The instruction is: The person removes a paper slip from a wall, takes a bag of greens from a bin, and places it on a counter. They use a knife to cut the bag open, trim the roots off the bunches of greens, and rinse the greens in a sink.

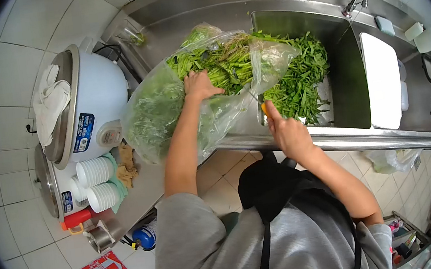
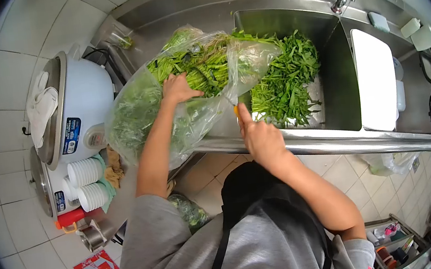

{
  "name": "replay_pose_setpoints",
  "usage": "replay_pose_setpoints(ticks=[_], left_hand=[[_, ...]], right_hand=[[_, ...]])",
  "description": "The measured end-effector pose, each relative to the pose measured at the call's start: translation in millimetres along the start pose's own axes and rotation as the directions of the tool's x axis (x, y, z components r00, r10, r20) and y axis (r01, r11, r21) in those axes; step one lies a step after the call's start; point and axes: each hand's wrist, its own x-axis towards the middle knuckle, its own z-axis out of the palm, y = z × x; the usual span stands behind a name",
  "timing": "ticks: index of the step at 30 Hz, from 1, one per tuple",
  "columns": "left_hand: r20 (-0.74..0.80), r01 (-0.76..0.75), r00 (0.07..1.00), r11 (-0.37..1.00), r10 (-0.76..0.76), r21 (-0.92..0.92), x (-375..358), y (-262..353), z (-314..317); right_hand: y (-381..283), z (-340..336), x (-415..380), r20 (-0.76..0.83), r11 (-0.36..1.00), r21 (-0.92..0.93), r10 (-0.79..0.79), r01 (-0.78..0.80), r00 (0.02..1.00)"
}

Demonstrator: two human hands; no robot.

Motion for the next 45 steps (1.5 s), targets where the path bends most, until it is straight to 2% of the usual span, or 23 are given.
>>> replay_pose_setpoints(ticks=[3, 6, 9, 12, 15, 16, 19, 20, 23, 26, 28, 29, 31, 33, 35, 36, 38, 39, 40, 43, 44, 45], left_hand=[[-0.093, 0.033, 0.995, 0.999, -0.031, 0.023, -8, 6, 8], [-0.211, 0.068, 0.976, 0.995, -0.051, 0.074, -13, 15, 16], [-0.126, 0.090, 0.989, 0.994, -0.081, 0.062, -10, 13, 12], [-0.267, 0.004, 0.964, 0.998, 0.012, 0.060, -7, 4, 18], [0.042, 0.058, 0.998, 0.995, -0.055, -0.077, 0, 2, 2], [-0.019, 0.021, 1.000, 0.997, -0.022, -0.077, 0, 0, 6], [-0.010, -0.009, 1.000, 0.999, 0.009, -0.031, 3, -6, 11], [-0.075, -0.045, 0.996, 0.997, 0.040, -0.060, 5, -11, 14], [0.039, 0.022, 0.999, 0.977, -0.014, -0.214, 11, -19, -5], [0.142, 0.058, 0.990, 0.932, -0.007, -0.357, 28, -34, -14], [0.205, 0.059, 0.978, 0.884, 0.042, -0.464, 39, -48, -9], [0.178, 0.041, 0.983, 0.903, 0.039, -0.428, 33, -44, -15], [0.129, 0.014, 0.991, 0.933, 0.035, -0.361, 17, -31, -27], [0.218, -0.028, 0.970, 0.937, 0.111, -0.349, 18, -32, -25], [0.295, -0.057, 0.942, 0.941, 0.161, -0.334, 12, -25, -32], [0.259, -0.167, 0.932, 0.933, 0.255, -0.319, 22, -34, -17], [0.410, -0.150, 0.861, 0.920, 0.302, -0.363, 33, -38, -24], [0.484, -0.134, 0.814, 0.914, 0.322, -0.383, 38, -40, -27], [0.559, -0.133, 0.751, 0.910, 0.351, -0.393, 47, -43, -32], [0.684, -0.074, 0.682, 0.955, 0.258, -0.287, 70, -37, -39], [0.715, -0.089, 0.649, 0.959, 0.260, -0.269, 74, -35, -39], [0.698, -0.112, 0.656, 0.952, 0.287, -0.286, 75, -35, -38]], right_hand=[[2, 8, 25, 0.037, 0.999, 0.020, 0.050, -0.051, 0.998], [3, 21, 73, 0.151, 0.987, 0.151, 0.033, -0.056, 0.988], [0, 19, 72, 0.194, 0.985, 0.149, 0.056, -0.086, 0.979], [7, 15, 52, 0.274, 0.979, 0.140, 0.107, -0.150, 0.956], [6, 11, 60, 0.292, 0.980, 0.148, 0.085, -0.133, 0.953], [10, 23, 76, 0.280, 0.975, 0.184, 0.069, -0.124, 0.957], [4, 55, 121, 0.249, 0.977, 0.171, 0.082, -0.127, 0.965], [9, 52, 135, 0.198, 0.980, 0.171, 0.063, -0.098, 0.978], [13, 60, 126, 0.170, 0.977, 0.205, 0.017, -0.052, 0.985], [32, 57, 112, 0.137, 0.972, 0.236, -0.028, -0.005, 0.990], [18, -5, 97, 0.349, 0.895, 0.392, 0.069, -0.212, 0.935], [11, -34, 90, 0.453, 0.835, 0.449, 0.094, -0.318, 0.887], [34, -55, 76, 0.126, 0.927, 0.373, -0.081, 0.029, 0.989], [33, -114, 59, 0.107, 0.933, 0.359, -0.063, 0.020, 0.992], [26, -146, 67, 0.016, 0.971, 0.237, -0.032, 0.027, 0.999], [25, -143, 82, -0.080, 0.987, 0.148, -0.058, 0.069, 0.995], [33, -115, 137, -0.235, 0.993, 0.025, -0.106, 0.115, 0.966], [40, -96, 171, -0.266, 0.988, -0.063, -0.152, 0.140, 0.952], [49, -72, 208, -0.229, 0.982, -0.159, -0.135, 0.100, 0.964], [56, -26, 278, -0.172, 0.975, -0.212, -0.110, 0.073, 0.979], [59, -14, 292, -0.150, 0.973, -0.218, -0.111, 0.076, 0.982], [57, -13, 297, -0.127, 0.971, -0.225, -0.108, 0.077, 0.986]])
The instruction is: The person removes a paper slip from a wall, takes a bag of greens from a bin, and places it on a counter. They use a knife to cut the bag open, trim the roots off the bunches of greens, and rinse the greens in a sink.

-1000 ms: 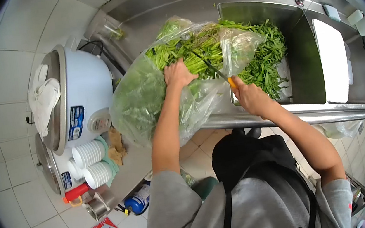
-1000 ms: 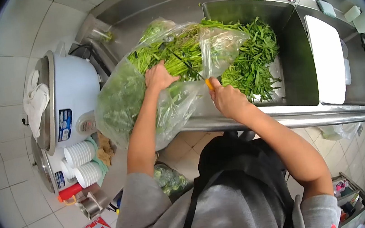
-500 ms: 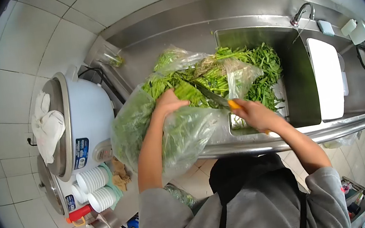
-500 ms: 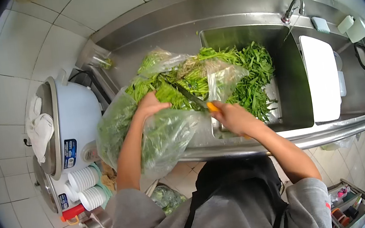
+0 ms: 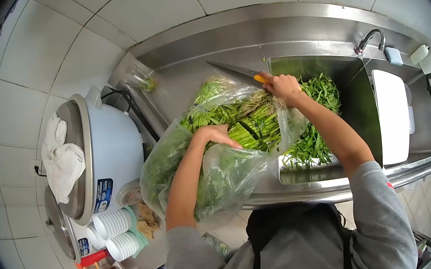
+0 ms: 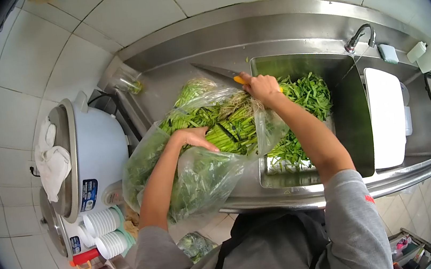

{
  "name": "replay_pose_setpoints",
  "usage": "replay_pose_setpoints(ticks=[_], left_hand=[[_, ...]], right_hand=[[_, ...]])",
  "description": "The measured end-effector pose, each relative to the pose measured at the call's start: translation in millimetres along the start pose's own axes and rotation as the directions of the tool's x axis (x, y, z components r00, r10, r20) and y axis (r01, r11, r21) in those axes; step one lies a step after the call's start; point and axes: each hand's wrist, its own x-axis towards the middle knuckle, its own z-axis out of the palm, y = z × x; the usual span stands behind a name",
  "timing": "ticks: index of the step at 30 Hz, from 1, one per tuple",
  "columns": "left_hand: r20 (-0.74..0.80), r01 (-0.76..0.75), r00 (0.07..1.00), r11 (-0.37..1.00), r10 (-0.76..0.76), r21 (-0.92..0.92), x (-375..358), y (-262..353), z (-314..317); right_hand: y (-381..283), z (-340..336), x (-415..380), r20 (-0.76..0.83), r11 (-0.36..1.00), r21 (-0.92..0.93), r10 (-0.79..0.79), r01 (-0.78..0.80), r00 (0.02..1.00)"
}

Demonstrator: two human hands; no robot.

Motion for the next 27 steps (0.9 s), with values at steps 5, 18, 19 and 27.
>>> replay_pose_setpoints(ticks=[5, 18, 19, 27], left_hand=[[-0.040, -0.083, 0.996, 0.996, 0.084, 0.012, -2, -1, 18], [0.083, -0.133, 0.984, 0.965, 0.156, -0.227, 11, -26, 7], [0.037, -0.189, 0.979, 0.965, 0.199, -0.184, 20, -33, 14], [-0.032, -0.136, 0.990, 0.868, 0.138, -0.478, -18, -34, -2]], right_hand=[[-25, -4, -13, -0.397, 0.988, 0.060, -0.104, 0.139, 0.912], [-93, 48, -118, 0.721, 0.508, 0.668, -0.263, -0.544, 0.641], [-95, 59, -123, 0.709, 0.373, 0.700, -0.267, -0.608, 0.653], [-132, 49, -112, 0.543, 0.014, 0.837, -0.152, -0.548, 0.826]])
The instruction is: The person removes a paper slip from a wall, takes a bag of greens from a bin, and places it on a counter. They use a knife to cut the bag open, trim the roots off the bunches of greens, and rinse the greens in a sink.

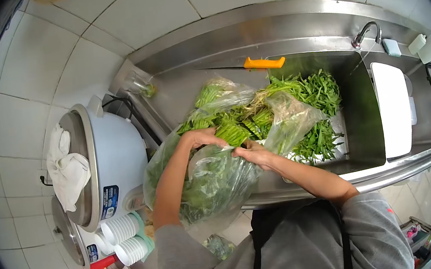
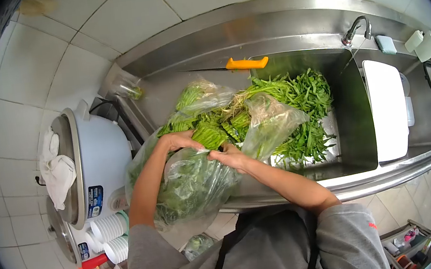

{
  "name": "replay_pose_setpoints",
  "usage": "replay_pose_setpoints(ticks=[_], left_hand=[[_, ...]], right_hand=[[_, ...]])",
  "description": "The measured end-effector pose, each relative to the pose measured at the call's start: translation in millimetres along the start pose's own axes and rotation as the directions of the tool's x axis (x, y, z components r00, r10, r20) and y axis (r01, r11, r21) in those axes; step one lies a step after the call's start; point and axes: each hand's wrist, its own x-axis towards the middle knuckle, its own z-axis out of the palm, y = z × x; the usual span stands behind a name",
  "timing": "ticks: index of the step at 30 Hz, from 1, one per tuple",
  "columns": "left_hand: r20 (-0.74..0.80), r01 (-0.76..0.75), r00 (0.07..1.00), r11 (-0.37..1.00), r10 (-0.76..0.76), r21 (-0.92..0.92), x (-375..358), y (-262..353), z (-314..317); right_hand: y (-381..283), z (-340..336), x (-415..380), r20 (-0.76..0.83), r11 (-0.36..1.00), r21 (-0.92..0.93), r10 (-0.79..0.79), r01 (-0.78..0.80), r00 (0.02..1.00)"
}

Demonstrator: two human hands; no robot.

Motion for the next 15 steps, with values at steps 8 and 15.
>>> replay_pose_setpoints(ticks=[8, 15], left_hand=[[-0.328, -0.239, 0.907, 0.965, 0.263, 0.111, -85, 32, -6], [-0.600, -0.420, 0.738, 0.906, 0.309, -0.050, -108, 34, 7]], right_hand=[[-87, 3, 3, 0.205, 0.929, -0.234, -0.241, 0.286, 0.949], [-118, 21, 13, 0.358, 0.841, -0.158, -0.440, 0.518, 0.823]])
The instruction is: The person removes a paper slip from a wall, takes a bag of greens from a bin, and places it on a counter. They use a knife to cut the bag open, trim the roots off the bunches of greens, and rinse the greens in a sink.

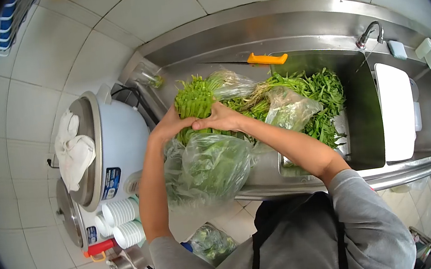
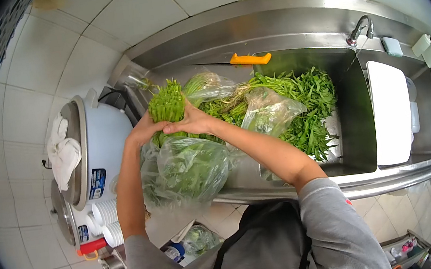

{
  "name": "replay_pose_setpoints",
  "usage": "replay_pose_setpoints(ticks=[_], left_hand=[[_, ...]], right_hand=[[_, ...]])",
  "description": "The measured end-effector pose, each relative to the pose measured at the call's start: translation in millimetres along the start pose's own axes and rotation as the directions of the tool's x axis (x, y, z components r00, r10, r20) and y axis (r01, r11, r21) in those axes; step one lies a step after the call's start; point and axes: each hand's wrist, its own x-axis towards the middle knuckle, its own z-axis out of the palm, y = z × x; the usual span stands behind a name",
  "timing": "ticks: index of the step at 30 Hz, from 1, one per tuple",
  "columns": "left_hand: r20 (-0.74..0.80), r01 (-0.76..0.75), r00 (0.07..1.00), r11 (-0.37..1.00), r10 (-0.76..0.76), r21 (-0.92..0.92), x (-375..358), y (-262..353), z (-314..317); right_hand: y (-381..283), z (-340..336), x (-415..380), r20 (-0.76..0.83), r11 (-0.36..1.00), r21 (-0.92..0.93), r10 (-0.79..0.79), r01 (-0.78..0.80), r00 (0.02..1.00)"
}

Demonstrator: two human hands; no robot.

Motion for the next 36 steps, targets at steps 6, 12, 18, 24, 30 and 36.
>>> replay_pose_setpoints(ticks=[6, 12, 18, 24, 30, 36], left_hand=[[-0.188, -0.140, 0.970, 0.987, 0.153, 0.083, -41, 75, 20], [-0.251, -0.455, 0.780, 0.795, 0.573, 0.401, -55, 220, 53], [-0.382, -0.703, 0.660, 0.711, 0.646, -0.013, -1, 268, 122], [-0.368, -0.434, 0.862, 0.883, 0.349, -0.179, 63, 217, 242], [-0.063, 0.075, 0.989, 0.826, -0.133, -0.559, 150, 107, 319], [-0.078, 0.084, 0.989, 0.920, -0.123, -0.383, 124, 41, 376]], right_hand=[[-38, -3, 13, 0.003, 0.916, -0.170, -0.368, 0.363, 0.930], [-174, -65, -17, -0.091, 0.667, -0.348, -0.723, 0.658, 0.685], [-281, -143, -123, 0.057, 0.706, -0.612, -0.410, 0.356, 0.910], [-211, -220, -160, 0.017, 0.739, -0.662, -0.152, 0.125, 0.988], [-59, -284, -125, -0.026, 0.450, -0.890, 0.115, -0.075, 0.993], [142, -300, -101, -0.363, -0.130, -0.897, -0.326, -0.422, 0.873]])
